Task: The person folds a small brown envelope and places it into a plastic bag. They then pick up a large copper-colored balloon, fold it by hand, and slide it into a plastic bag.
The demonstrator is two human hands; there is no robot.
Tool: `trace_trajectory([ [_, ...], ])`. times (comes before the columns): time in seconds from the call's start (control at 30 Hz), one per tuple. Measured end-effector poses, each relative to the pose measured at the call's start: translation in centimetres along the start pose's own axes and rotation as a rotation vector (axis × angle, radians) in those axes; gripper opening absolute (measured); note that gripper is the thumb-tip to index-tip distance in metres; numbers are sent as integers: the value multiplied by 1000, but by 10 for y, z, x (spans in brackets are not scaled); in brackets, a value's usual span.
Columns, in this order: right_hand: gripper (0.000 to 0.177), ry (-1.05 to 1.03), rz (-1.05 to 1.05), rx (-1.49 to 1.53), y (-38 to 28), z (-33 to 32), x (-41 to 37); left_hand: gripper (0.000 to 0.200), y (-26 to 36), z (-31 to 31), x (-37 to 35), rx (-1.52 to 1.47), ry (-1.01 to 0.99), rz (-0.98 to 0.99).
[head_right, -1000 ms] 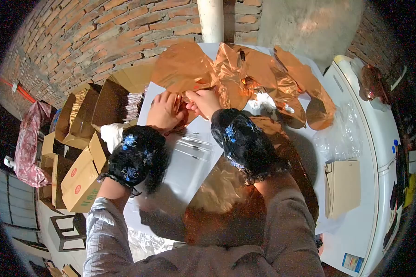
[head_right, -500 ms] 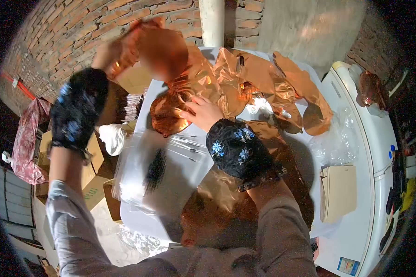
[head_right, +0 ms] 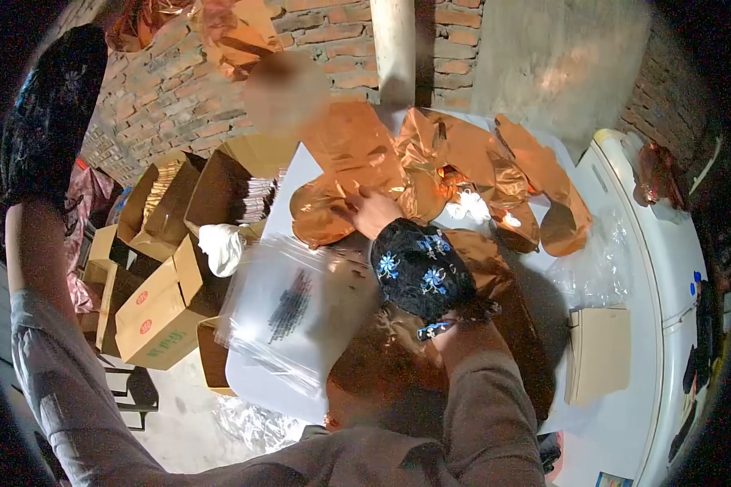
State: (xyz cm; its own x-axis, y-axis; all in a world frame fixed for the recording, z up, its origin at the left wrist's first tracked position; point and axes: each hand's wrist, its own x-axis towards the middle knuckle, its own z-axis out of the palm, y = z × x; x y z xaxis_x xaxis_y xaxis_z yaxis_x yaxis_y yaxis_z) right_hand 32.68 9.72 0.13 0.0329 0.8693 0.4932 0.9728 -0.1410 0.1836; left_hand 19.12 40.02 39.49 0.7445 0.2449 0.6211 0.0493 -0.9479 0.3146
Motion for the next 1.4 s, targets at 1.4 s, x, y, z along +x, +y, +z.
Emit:
trace_trajectory([
  [1.4, 30, 294, 1712, 1663, -188, -257, -330, 63, 306, 145, -500, -22, -643, 744],
])
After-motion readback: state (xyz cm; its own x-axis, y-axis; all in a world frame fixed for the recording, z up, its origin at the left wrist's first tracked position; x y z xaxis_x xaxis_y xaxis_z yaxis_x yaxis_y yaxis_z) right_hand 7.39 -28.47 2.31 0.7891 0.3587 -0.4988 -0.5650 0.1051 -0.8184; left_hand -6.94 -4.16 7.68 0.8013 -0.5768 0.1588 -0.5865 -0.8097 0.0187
